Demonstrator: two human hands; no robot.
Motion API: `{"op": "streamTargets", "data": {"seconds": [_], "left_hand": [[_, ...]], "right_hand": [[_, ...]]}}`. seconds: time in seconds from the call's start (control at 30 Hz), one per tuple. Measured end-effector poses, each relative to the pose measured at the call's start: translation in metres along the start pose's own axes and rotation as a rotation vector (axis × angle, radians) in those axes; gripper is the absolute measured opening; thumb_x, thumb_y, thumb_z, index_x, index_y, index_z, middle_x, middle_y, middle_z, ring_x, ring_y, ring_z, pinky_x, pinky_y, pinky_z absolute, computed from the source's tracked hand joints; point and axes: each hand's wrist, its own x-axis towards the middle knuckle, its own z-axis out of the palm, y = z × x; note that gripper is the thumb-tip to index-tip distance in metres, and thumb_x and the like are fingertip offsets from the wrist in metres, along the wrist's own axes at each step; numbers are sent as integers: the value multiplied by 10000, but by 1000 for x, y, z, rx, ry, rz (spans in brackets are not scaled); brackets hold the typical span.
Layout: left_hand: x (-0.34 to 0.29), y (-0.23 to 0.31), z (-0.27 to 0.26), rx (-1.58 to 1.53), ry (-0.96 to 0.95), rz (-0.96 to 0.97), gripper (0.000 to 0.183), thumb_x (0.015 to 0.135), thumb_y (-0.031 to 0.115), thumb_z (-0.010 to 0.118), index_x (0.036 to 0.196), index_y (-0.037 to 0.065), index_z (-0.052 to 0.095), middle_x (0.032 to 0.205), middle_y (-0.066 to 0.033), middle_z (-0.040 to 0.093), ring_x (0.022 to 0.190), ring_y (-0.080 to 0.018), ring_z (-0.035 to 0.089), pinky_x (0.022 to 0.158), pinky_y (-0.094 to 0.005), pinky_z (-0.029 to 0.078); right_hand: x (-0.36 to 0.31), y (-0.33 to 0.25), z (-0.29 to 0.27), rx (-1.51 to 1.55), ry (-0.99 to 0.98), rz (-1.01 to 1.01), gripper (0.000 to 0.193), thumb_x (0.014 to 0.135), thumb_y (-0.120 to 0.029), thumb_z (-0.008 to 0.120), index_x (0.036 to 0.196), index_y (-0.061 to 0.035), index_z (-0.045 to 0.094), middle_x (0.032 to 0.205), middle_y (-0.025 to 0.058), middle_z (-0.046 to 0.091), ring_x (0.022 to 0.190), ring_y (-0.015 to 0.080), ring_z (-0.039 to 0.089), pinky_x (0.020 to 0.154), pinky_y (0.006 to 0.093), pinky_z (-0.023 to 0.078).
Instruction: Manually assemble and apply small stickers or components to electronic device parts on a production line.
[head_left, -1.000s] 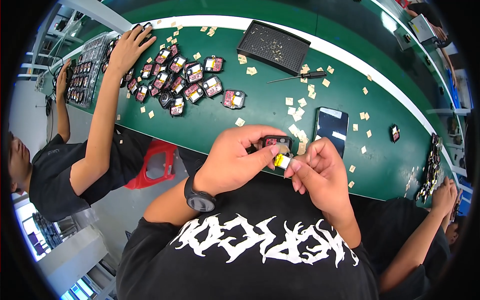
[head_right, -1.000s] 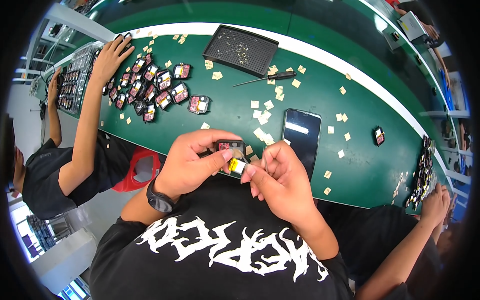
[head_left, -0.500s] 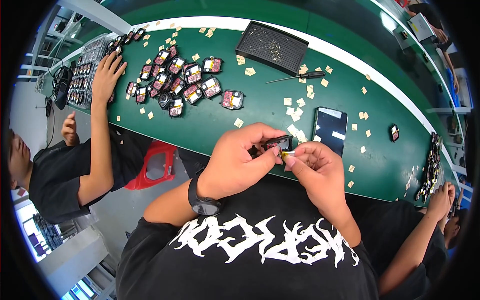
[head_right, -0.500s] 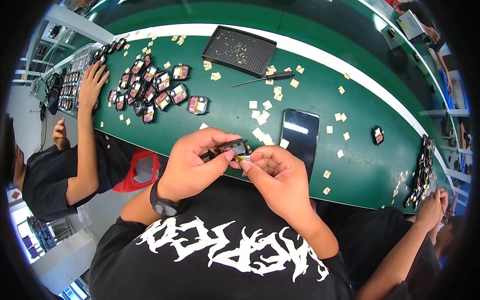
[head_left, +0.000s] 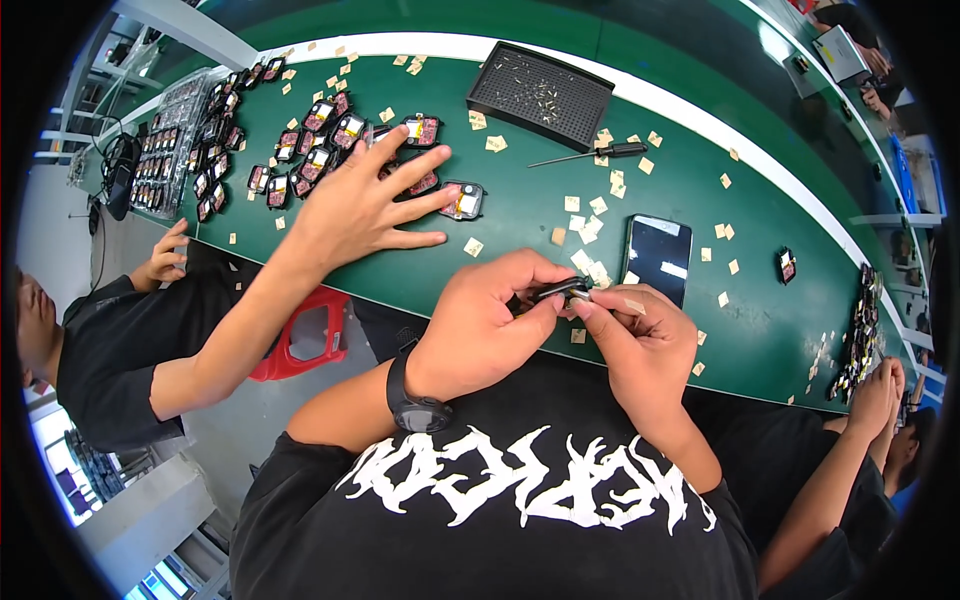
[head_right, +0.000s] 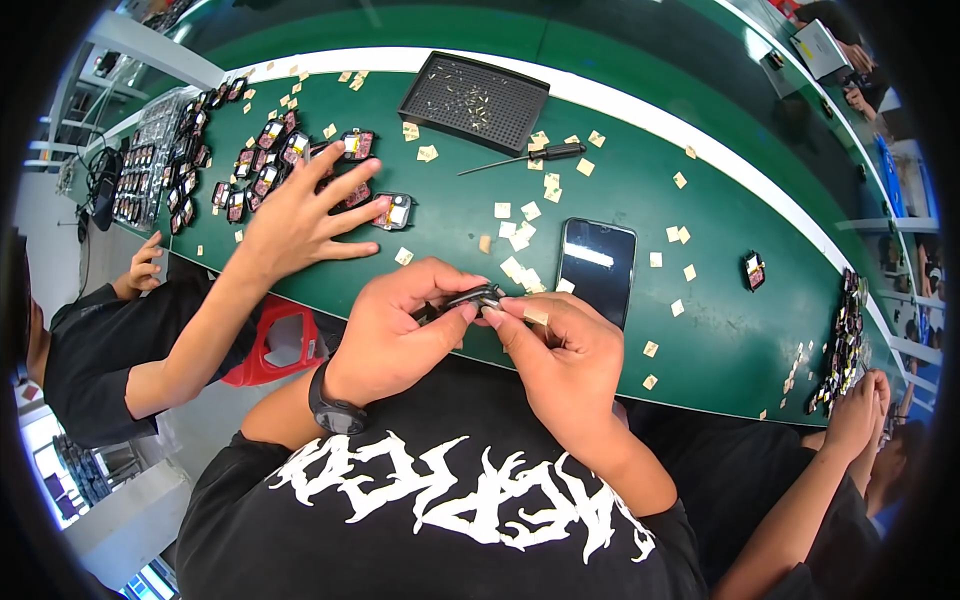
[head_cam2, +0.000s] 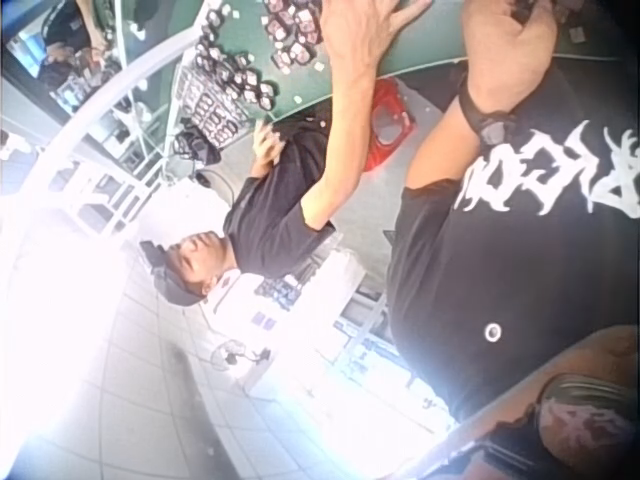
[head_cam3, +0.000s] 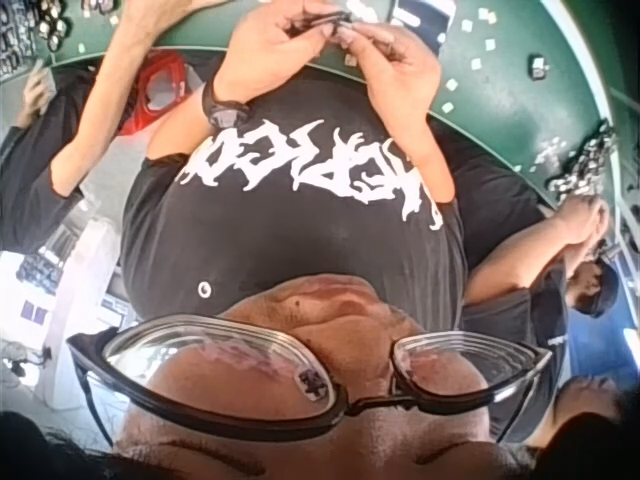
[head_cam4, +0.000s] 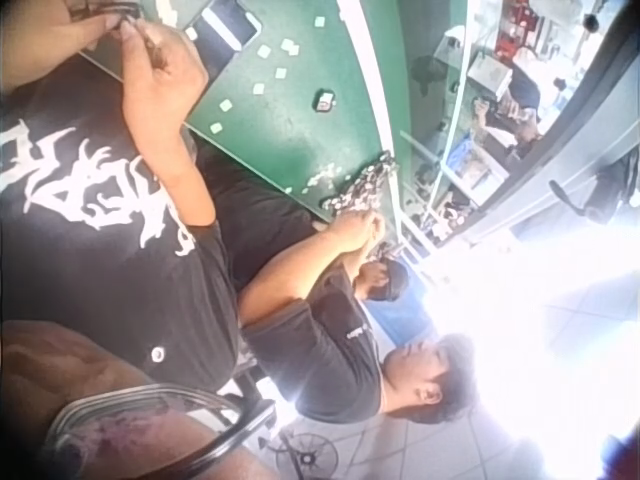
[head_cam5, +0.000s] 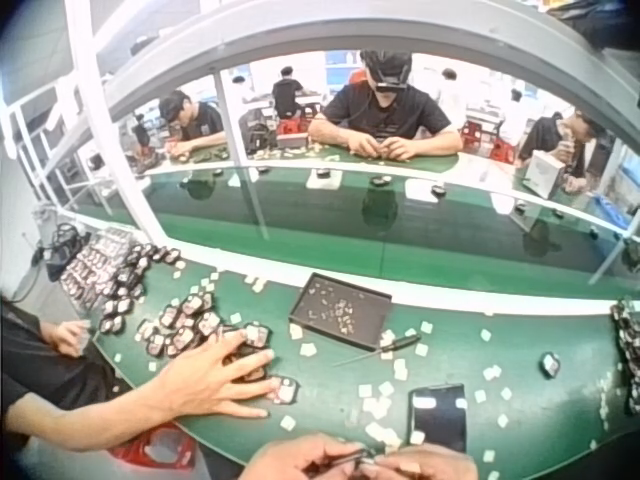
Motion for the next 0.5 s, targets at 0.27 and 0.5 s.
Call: {"op": "streamTargets", "data": {"seconds": [0.27, 0.5], "left_hand": [[1, 0, 2, -205, -14, -197, 237, 979, -35, 582, 1216, -26, 596, 1199, -115, 691, 979, -108, 657, 721, -247, 562], [-2, -7, -5, -269, -116, -131, 253, 978, -29, 594, 1231, -39, 580, 1149, -99, 687, 954, -100, 651, 713, -248, 559]], "right_hand": [[-3, -4, 9, -156, 41, -88, 122, 850, -32, 800, 955, 25, 773, 880, 100, 734, 685, 79, 607, 586, 223, 457], [0, -2, 2, -127, -20, -28, 132, 827, -41, 824, 926, 22, 763, 802, 34, 633, 642, 51, 522, 560, 221, 410]]}}
